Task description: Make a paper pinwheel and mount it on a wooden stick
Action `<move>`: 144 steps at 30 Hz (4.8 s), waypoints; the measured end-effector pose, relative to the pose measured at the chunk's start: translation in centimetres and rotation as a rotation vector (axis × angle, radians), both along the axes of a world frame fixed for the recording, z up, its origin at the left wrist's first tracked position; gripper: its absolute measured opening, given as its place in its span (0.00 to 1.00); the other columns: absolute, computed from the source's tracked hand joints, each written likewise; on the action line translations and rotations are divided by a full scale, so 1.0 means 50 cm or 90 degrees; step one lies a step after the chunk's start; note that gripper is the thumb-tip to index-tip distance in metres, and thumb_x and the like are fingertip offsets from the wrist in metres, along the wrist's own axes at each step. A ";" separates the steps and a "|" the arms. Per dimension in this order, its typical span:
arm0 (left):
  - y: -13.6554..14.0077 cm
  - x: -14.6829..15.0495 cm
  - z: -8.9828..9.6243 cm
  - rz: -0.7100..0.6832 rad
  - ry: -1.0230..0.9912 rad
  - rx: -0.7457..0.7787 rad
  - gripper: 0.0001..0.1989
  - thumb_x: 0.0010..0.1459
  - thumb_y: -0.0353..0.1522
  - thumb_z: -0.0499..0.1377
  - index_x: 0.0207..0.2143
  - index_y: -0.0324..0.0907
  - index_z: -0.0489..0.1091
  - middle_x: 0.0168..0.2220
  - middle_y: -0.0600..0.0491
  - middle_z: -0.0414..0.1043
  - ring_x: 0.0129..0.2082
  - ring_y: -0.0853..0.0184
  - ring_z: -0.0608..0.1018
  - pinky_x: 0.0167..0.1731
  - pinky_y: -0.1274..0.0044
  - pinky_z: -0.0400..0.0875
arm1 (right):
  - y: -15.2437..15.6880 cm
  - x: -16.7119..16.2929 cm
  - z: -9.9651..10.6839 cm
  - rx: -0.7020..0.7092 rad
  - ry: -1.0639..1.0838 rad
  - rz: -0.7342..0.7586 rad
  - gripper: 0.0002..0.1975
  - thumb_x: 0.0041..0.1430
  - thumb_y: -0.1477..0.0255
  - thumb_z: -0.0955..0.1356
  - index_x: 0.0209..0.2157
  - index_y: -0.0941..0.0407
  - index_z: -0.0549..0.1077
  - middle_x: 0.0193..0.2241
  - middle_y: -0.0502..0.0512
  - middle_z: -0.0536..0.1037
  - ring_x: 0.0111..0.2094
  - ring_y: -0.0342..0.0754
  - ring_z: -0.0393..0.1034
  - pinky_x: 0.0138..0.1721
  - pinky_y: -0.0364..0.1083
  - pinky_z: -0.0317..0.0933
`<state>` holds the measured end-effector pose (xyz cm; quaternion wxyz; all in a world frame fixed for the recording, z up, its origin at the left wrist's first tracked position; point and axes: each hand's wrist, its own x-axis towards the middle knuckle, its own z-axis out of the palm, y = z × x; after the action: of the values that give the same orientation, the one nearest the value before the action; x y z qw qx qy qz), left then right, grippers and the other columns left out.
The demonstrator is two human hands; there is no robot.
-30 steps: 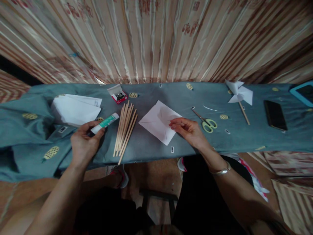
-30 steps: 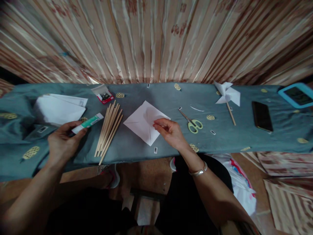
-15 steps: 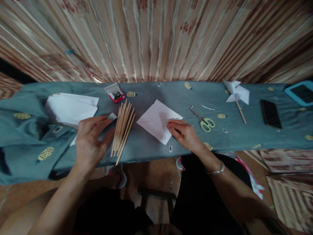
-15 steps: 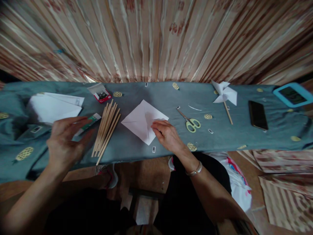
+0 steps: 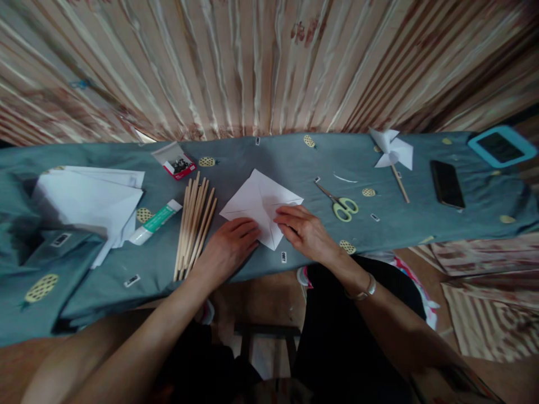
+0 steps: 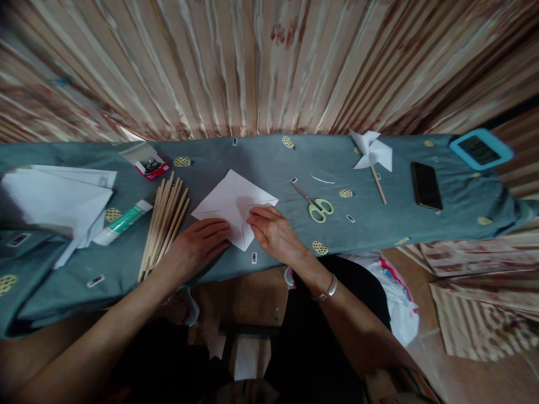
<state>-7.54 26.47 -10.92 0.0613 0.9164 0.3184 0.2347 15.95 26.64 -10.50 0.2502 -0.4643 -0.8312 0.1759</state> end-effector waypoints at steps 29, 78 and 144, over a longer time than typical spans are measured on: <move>0.028 0.001 -0.019 0.010 -0.105 0.088 0.12 0.69 0.29 0.51 0.39 0.36 0.73 0.37 0.47 0.78 0.38 0.63 0.80 0.42 0.70 0.78 | 0.009 -0.001 0.017 -0.038 0.047 0.011 0.14 0.61 0.81 0.64 0.45 0.58 0.76 0.51 0.60 0.76 0.56 0.50 0.69 0.59 0.53 0.64; 0.012 0.007 -0.018 0.092 -0.214 -0.115 0.08 0.66 0.27 0.55 0.42 0.39 0.74 0.36 0.49 0.75 0.36 0.66 0.77 0.38 0.74 0.74 | 0.011 -0.075 0.006 -0.040 0.142 -0.184 0.03 0.61 0.73 0.70 0.32 0.54 0.77 0.42 0.56 0.81 0.47 0.50 0.74 0.52 0.51 0.67; 0.016 0.017 -0.016 0.123 -0.167 -0.072 0.09 0.66 0.27 0.54 0.41 0.36 0.75 0.39 0.45 0.76 0.39 0.63 0.79 0.41 0.71 0.78 | -0.012 -0.081 -0.019 0.139 -0.101 -0.118 0.16 0.66 0.78 0.61 0.51 0.59 0.74 0.60 0.65 0.71 0.62 0.56 0.61 0.59 0.58 0.63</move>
<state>-6.71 27.28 -11.74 0.1309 0.8380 0.4071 0.3389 11.91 26.04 -11.44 0.2478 -0.5218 -0.8160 0.0234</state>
